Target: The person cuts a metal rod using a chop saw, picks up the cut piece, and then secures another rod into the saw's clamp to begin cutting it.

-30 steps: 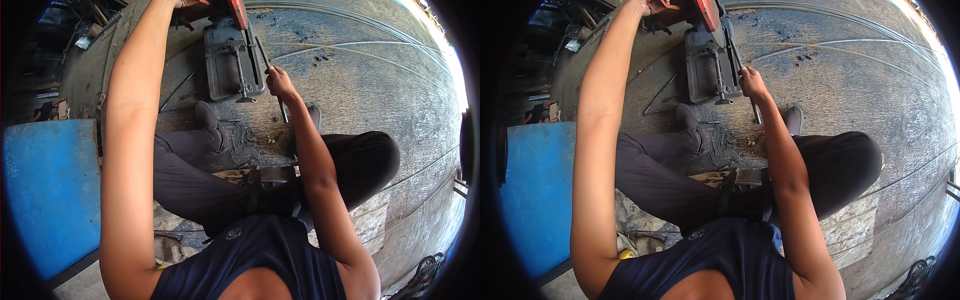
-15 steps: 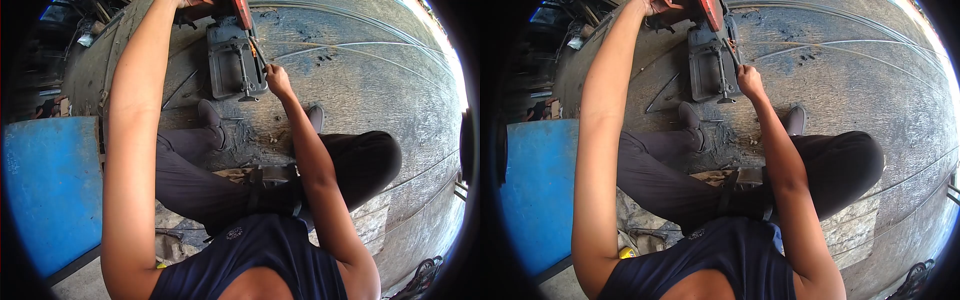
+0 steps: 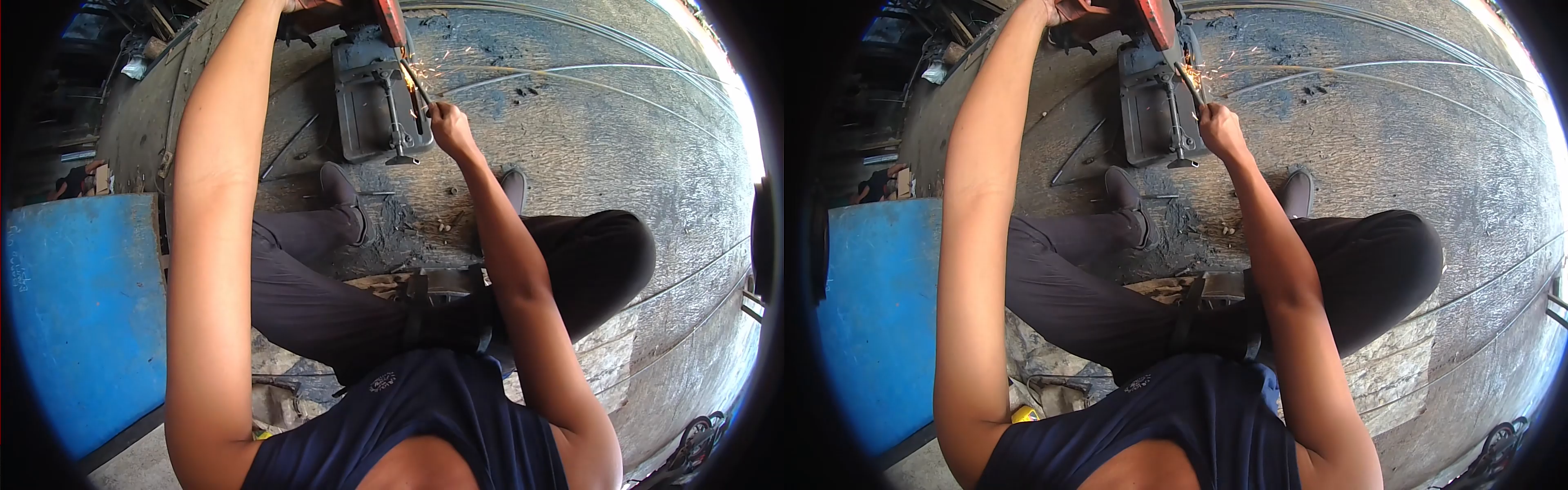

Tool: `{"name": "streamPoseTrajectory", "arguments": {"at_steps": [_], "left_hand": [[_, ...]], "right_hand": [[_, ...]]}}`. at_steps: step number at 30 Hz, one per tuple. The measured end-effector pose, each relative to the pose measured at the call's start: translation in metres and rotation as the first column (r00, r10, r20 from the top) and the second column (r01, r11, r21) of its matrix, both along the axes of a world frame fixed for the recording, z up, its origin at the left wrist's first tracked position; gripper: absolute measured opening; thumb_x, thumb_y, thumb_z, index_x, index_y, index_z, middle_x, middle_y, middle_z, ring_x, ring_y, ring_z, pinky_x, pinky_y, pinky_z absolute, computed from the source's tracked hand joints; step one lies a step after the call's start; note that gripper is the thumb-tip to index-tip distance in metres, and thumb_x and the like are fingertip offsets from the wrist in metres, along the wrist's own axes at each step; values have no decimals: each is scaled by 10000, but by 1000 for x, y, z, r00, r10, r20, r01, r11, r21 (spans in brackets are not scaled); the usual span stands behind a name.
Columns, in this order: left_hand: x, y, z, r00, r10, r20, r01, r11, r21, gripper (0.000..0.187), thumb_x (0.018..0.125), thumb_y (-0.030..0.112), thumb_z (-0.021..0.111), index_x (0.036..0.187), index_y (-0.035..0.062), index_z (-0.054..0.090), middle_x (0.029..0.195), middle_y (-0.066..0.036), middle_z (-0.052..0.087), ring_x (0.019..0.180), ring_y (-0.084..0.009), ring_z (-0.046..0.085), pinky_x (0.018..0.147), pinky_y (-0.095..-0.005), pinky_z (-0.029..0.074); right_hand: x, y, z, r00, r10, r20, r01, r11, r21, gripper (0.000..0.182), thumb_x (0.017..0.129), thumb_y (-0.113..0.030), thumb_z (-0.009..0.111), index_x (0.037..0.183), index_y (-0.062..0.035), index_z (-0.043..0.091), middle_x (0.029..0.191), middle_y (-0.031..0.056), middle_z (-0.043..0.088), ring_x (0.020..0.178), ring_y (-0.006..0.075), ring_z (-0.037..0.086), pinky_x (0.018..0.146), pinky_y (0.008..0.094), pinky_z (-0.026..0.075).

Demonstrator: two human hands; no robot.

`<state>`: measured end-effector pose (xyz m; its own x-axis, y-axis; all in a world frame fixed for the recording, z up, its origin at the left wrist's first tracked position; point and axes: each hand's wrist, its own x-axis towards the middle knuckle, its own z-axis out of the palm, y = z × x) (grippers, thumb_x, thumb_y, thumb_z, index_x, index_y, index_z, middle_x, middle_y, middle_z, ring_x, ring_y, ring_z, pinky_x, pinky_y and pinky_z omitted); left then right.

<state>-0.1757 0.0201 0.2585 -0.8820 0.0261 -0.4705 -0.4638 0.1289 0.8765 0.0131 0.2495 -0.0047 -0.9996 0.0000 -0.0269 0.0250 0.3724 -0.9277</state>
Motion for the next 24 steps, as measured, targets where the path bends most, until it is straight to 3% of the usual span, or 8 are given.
{"name": "streamPoseTrajectory", "arguments": {"at_steps": [4, 7, 11, 13, 16, 20, 24], "left_hand": [[0, 1, 2, 993, 113, 37, -107, 985, -135, 267, 735, 352, 566, 878, 129, 603, 776, -72, 579, 688, -244, 564, 630, -423, 521], [4, 4, 3, 986, 163, 20, -159, 978, -135, 286, 728, 362, 586, 881, 121, 596, 791, -71, 569, 692, -246, 566, 629, -420, 524], [6, 4, 4, 993, 111, 37, -106, 988, -117, 302, 722, 363, 595, 893, 114, 590, 809, -69, 567, 716, -247, 570, 645, -419, 525], [8, 6, 4, 985, 174, 11, -169, 968, -183, 318, 723, 370, 597, 904, 109, 587, 825, -72, 569, 741, -250, 573, 672, -421, 522], [10, 7, 7, 990, 139, 13, -135, 978, -161, 335, 723, 374, 597, 925, 107, 585, 825, -76, 568, 746, -245, 570, 685, -417, 514], [13, 10, 9, 983, 181, -15, -180, 959, -217, 349, 723, 373, 597, 939, 99, 585, 832, -82, 565, 742, -245, 562, 679, -409, 505], [13, 9, 8, 986, 168, -24, -169, 960, -224, 358, 719, 369, 598, 942, 90, 578, 864, -84, 560, 768, -242, 555, 679, -403, 498]], "right_hand": [[1, 2, 4, 1000, 11, 9, -11, 1000, -2, 366, 938, -278, 498, 848, 49, 635, 833, 326, 607, 886, 497, 589, 806, 518, 449], [1, 2, 3, 1000, 0, 3, 0, 1000, -2, 365, 936, -276, 500, 843, 49, 638, 817, 321, 609, 863, 491, 598, 790, 512, 458], [3, 4, 14, 998, -3, 60, 4, 1000, -27, 358, 935, -273, 503, 841, 42, 645, 785, 313, 609, 832, 482, 607, 771, 509, 466], [0, 4, 9, 999, -36, 6, 35, 997, 70, 319, 918, -267, 533, 904, 21, 670, 822, 284, 627, 838, 453, 622, 754, 458, 491], [2, 6, 8, 989, -31, -144, 46, 994, 98, 276, 905, -233, 554, 877, 16, 669, 787, 283, 612, 793, 461, 609, 711, 467, 494], [6, 8, 12, 982, -10, -190, 29, 995, 99, 254, 897, -209, 563, 842, 16, 668, 770, 279, 605, 767, 463, 602, 689, 480, 489], [6, 7, 10, 985, 17, -170, 10, 987, 158, 278, 914, -214, 524, 828, 6, 670, 803, 285, 621, 809, 475, 606, 769, 528, 479]]}}
